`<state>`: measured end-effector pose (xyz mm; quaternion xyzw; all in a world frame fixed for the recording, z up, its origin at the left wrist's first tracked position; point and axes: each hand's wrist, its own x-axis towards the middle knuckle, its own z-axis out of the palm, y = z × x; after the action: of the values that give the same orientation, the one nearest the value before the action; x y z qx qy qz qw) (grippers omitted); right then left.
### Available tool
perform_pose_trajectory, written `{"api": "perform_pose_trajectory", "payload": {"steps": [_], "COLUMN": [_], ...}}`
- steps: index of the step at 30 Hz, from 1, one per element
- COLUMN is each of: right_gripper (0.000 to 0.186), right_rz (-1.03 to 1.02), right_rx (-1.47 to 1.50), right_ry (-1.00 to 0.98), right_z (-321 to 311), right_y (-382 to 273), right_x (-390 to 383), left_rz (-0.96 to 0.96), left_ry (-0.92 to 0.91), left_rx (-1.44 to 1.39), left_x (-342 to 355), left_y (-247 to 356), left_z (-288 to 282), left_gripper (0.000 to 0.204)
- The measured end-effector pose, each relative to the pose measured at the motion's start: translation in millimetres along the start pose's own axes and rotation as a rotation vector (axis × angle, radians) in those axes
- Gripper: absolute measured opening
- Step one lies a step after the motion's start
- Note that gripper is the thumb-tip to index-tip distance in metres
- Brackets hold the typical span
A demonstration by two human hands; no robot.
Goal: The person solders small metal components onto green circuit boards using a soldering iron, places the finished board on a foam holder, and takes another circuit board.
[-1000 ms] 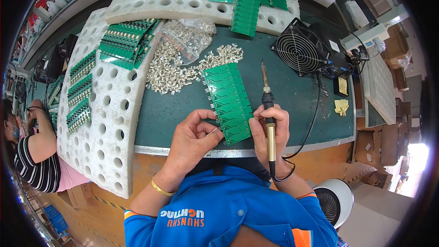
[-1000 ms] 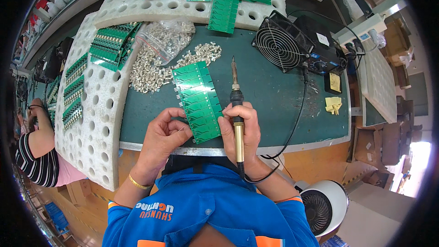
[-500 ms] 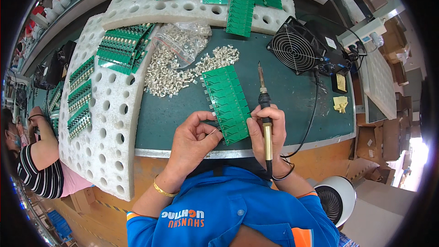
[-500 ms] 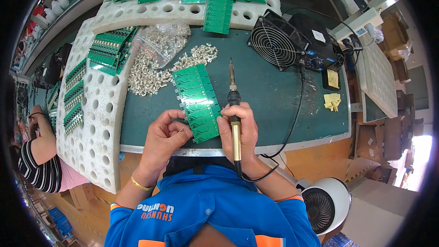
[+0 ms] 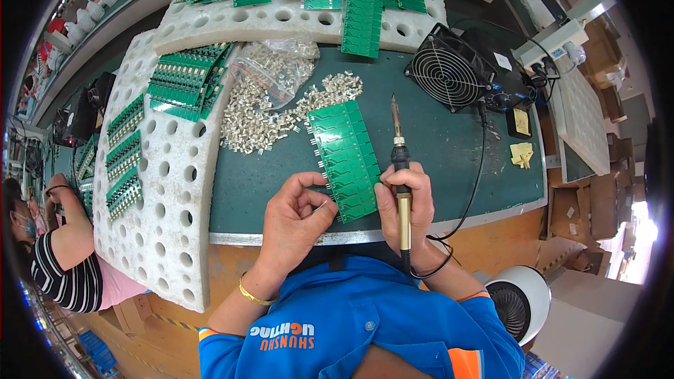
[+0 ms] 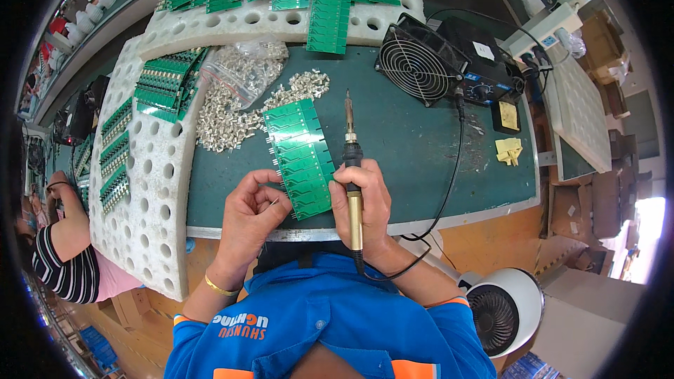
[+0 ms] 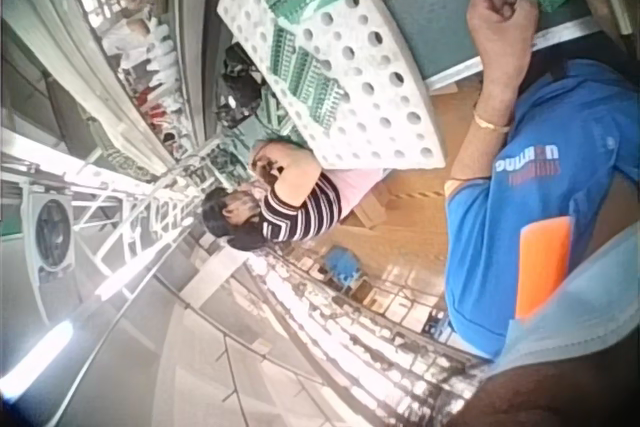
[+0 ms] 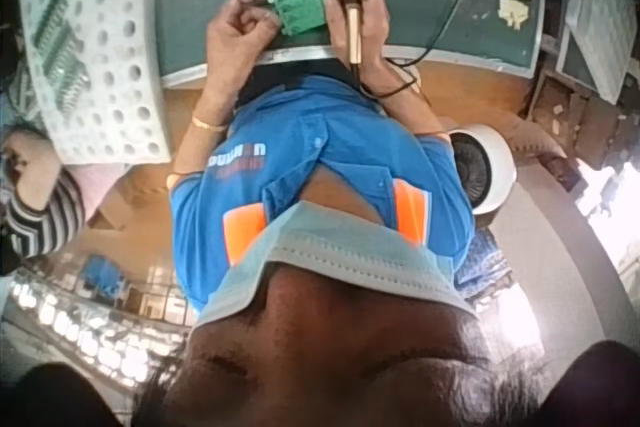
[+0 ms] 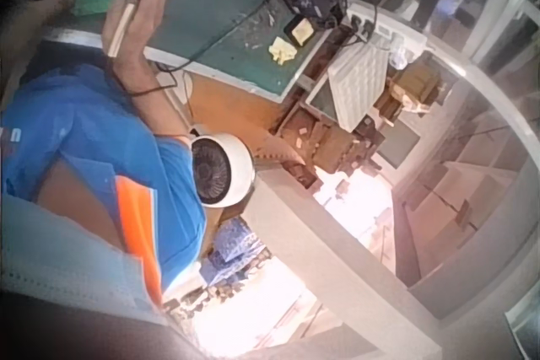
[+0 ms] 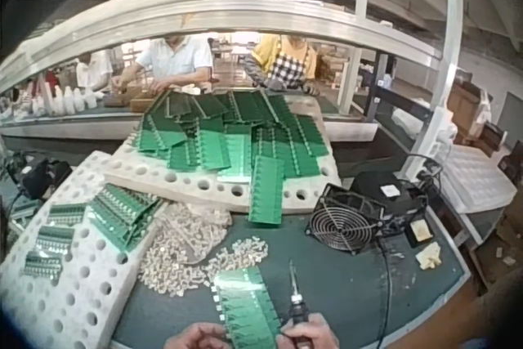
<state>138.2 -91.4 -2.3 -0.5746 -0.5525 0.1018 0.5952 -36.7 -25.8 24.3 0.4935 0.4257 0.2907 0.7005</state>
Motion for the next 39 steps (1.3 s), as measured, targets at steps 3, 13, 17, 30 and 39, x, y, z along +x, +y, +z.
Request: {"api": "perform_pose_trajectory", "payload": {"steps": [3,13,17,30,39], "right_gripper": [0.026,0.026,0.027,0.031,0.033], "right_rz": [-0.021,-0.052,-0.039,-0.107,-0.098], "right_rx": [-0.013,-0.050,-0.061,-0.119,-0.118], "right_ry": [0.008,-0.007,-0.009,-0.005,-0.041], "right_z": [1,1,2,4,4], "right_y": [-1,-4,-1,-3,-2], "right_x": [1,5,1,-5,-8], "left_rz": [-0.054,-0.012,-0.063,-0.130,-0.057], "left_ry": [-0.042,-0.045,-0.038,-0.022,-0.037], "left_rx": [-0.145,-0.119,-0.105,-0.133,-0.046], "left_x": [2,-2,-2,-3,-5], "left_y": [-3,-9,-8,-12,-16], "left_z": [-2,-4,-3,-6,-5], "left_gripper": [0.032,0.037,0.040,0.047,0.054]}}
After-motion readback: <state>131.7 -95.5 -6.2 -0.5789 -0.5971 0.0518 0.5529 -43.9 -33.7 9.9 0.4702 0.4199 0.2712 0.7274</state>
